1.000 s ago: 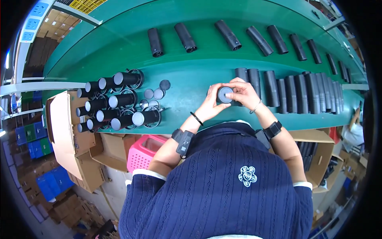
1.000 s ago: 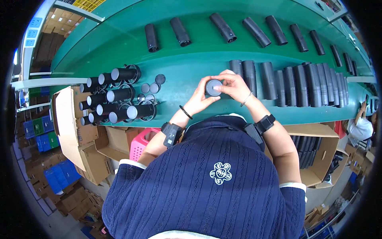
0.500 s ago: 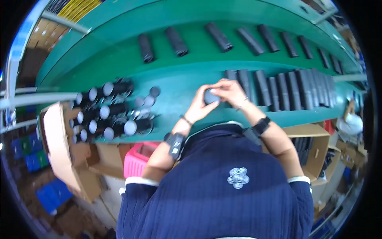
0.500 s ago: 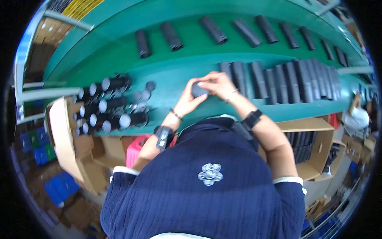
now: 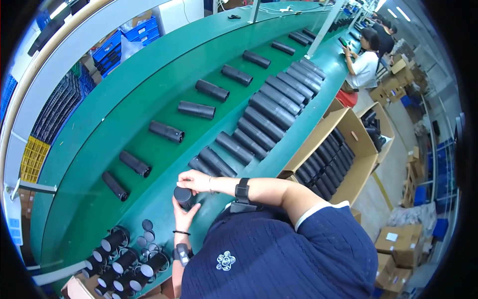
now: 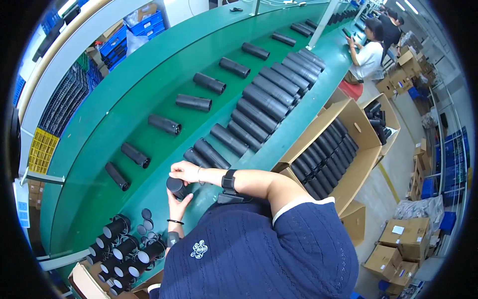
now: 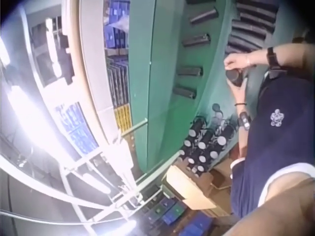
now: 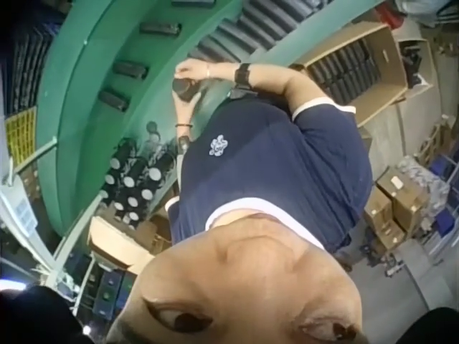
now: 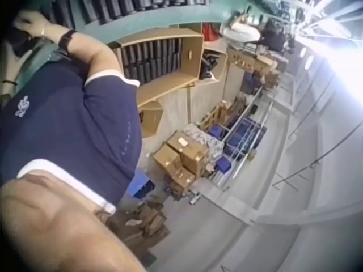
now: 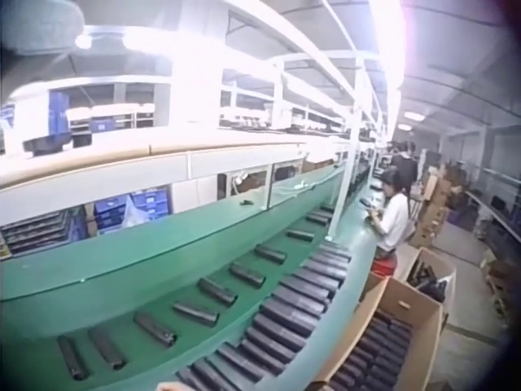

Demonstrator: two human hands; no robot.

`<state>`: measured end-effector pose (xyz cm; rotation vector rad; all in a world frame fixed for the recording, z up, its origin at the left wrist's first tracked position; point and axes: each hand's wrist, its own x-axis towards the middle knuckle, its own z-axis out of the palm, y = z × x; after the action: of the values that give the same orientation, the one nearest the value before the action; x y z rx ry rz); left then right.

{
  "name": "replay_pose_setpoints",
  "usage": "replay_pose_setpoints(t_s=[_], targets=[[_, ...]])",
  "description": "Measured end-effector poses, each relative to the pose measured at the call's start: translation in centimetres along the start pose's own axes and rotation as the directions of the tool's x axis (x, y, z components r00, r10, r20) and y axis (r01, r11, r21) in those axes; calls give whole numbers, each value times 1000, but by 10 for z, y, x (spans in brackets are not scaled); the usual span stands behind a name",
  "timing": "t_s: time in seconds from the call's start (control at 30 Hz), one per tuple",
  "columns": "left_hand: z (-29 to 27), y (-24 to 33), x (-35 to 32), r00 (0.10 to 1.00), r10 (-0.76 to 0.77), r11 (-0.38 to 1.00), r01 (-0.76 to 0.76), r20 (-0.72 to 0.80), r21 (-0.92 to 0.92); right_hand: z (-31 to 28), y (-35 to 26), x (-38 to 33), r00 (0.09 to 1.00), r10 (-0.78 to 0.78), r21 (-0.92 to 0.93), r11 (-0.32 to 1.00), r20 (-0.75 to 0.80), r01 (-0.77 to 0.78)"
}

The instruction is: The person assembles microphones by fitting cylindrical covers over internal components and attaching circular caps. They retrieve L-shaped connectors from a box, arrange the assembled microphones on a green surface, and finally pack them into a cardboard box.

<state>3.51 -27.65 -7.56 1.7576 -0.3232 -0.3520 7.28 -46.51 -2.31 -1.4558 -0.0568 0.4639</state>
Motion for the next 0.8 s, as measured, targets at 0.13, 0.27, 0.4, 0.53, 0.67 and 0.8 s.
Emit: replay_pose_setpoints(t_s=[0.13,0.27,0.4,0.53,0.67,0.8], targets=[[-15,-22,4,984,-87,961,43,-152,-273,15,1,3,999,-11,157,988,50,3],[-58,24,44,861,-335,710,-37,-383,-703,-13,-36,-24,997,74,-117,991,32,-70],[-149,-9,71,646,-252,865,-183,-720,-467,-38,-20,-49,987,156,-36,987,36,-155],[-226,-31,99,348,-94,932,360,-933,41,-49,-10,-72,982,188,-50,981,8,-187],[-257,-27,133,256,-139,460,872,-956,167,-73,-7,-96,968,193,10,981,-160,-194],[-285,-51,154,171,-123,131,979,-977,155,-93,-13,-125,934,191,-51,975,-303,-216]])
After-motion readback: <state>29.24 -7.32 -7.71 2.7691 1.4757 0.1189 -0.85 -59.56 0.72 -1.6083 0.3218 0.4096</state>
